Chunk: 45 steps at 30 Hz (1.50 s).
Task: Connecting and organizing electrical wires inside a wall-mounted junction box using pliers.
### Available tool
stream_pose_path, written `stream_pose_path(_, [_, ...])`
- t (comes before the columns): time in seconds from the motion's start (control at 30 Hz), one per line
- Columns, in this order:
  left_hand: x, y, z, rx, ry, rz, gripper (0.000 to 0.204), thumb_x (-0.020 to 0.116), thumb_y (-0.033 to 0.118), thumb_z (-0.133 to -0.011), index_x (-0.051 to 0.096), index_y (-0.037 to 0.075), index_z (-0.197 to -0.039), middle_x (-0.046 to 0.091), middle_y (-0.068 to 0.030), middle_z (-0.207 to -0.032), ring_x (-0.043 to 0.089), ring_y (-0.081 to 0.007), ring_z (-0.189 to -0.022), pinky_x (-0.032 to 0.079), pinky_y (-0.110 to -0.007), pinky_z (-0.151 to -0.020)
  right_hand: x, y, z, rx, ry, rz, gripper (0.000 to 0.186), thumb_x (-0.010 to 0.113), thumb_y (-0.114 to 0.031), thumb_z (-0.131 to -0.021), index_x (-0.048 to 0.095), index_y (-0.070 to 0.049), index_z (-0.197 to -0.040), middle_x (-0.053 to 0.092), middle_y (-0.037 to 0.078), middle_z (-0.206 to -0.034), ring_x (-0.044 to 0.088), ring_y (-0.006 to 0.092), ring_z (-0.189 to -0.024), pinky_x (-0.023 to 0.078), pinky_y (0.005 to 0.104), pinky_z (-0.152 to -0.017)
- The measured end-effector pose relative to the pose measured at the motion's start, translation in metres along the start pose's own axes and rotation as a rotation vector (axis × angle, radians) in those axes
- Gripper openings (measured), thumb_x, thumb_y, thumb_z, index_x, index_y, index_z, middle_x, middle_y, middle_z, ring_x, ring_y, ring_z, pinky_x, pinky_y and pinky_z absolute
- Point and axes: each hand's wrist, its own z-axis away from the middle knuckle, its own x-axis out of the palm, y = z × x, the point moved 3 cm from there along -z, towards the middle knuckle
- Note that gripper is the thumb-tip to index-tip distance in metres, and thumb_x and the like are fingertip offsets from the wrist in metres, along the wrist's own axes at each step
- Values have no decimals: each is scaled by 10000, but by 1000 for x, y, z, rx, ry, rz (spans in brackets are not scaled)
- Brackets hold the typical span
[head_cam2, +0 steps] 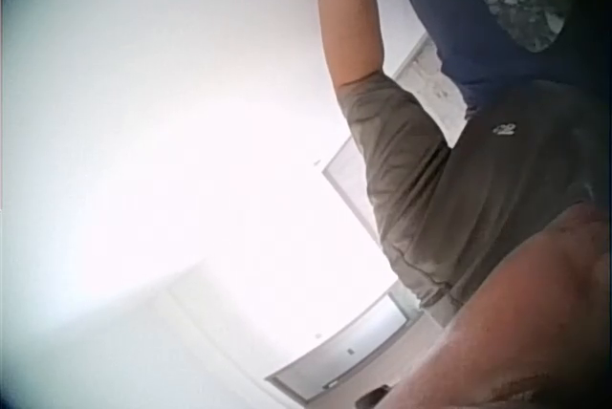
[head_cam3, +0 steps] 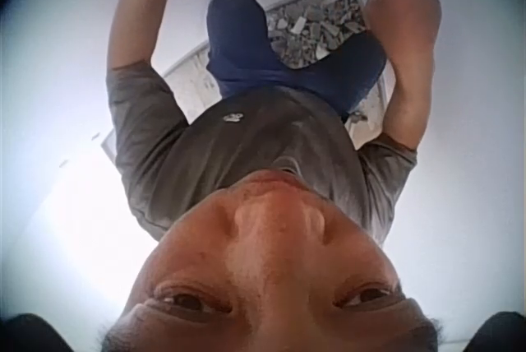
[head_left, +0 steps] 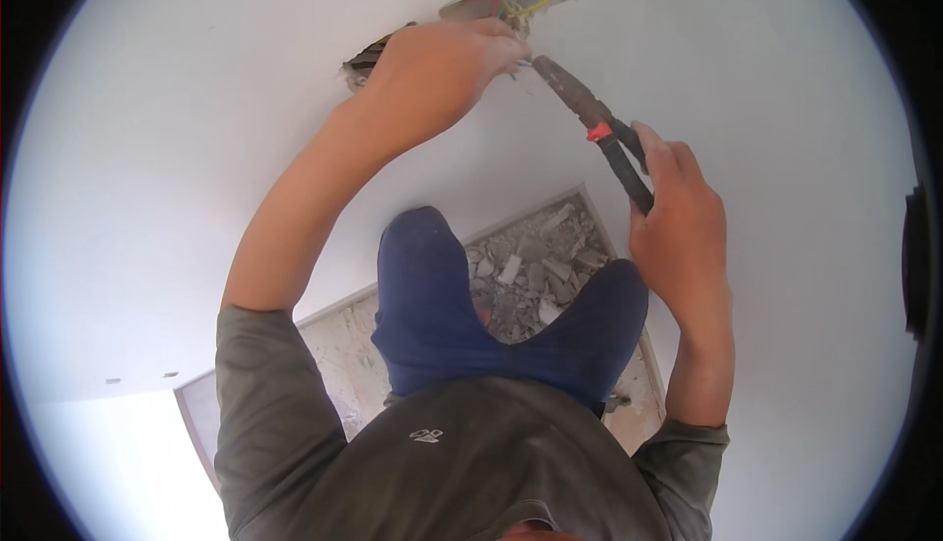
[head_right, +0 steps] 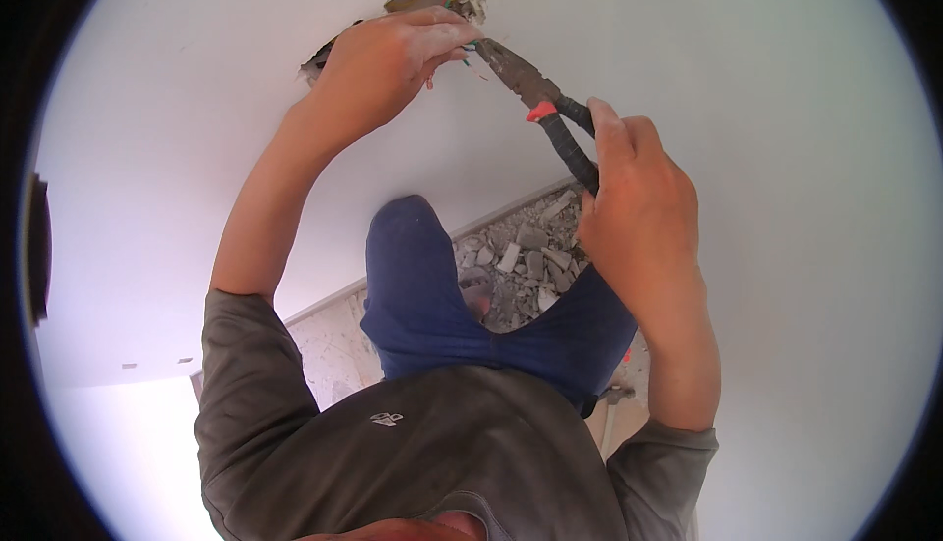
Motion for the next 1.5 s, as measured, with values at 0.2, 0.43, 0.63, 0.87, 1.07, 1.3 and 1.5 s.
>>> stream_pose_path(0.2, [0, 1, 0, 30, 29, -73, 341, 679, 40, -843, 744, 138, -1163, 734, 9, -1104, 709, -226, -823, 565, -352, -690, -8, 1, -7, 19, -38, 18, 589, 633, 93, -821, 557, -87, -1377, 616, 153, -1057, 643, 396, -861, 509, 491, -705])
stream_pose_path(0.43, [1, -1, 3, 6, 38, -88, 279, 651, 74, -871, 743, 125, -1130, 737, 16, -1078, 700, -186, -766, 563, -334, -658, -11, 8, -15, -29, -47, 4, 522, 651, 61, -857, 586, -85, -1353, 618, 154, -1008, 631, 375, -859, 490, 463, -725])
stream_pose_path(0.63, [5, -4, 3, 55, 68, -100, 275, 644, 84, -876, 745, 133, -1126, 744, 19, -1059, 696, -178, -736, 561, -328, -640, -8, 19, -19, -10, -98, -83, 474, 664, 30, -883, 603, -86, -1338, 613, 157, -960, 616, 362, -831, 478, 440, -733])
stream_pose_path(0.87, [1, 2, 3, 34, 32, -124, 285, 637, 68, -866, 745, 137, -1120, 745, 11, -1103, 718, -228, -876, 577, -337, -695, -9, 13, -17, -2, -51, -44, 451, 662, 27, -882, 623, -77, -1318, 624, 165, -948, 614, 364, -845, 488, 427, -775])
stream_pose_path(1.07, [5, -6, 4, 100, 67, -81, 358, 672, 22, -797, 737, 151, -1125, 750, 12, -1104, 721, -216, -850, 577, -331, -668, 0, 28, -26, -20, -113, -180, 428, 688, -1, -850, 645, -79, -1269, 663, 174, -985, 650, 394, -867, 513, 471, -784])
stream_pose_path(1.3, [8, -3, 10, 104, 145, -138, 320, 612, 27, -837, 716, 136, -1119, 742, -3, -1108, 721, -232, -892, 571, -355, -648, 39, 63, -40, 152, -445, -508, 331, 686, -79, -910, 680, -55, -1239, 579, 81, -811, 578, 173, -734, 464, 331, -667])
stream_pose_path(1.5, [15, 2, 10, 69, 260, -139, 281, 680, 15, -827, 752, 164, -1055, 772, 22, -1057, 738, -205, -817, 570, -317, -608, 102, 50, -9, 385, -726, -1564, 573, 708, -182, -928, 519, 53, -1415, 557, 0, -901, 471, 68, -710, 360, 227, -584])
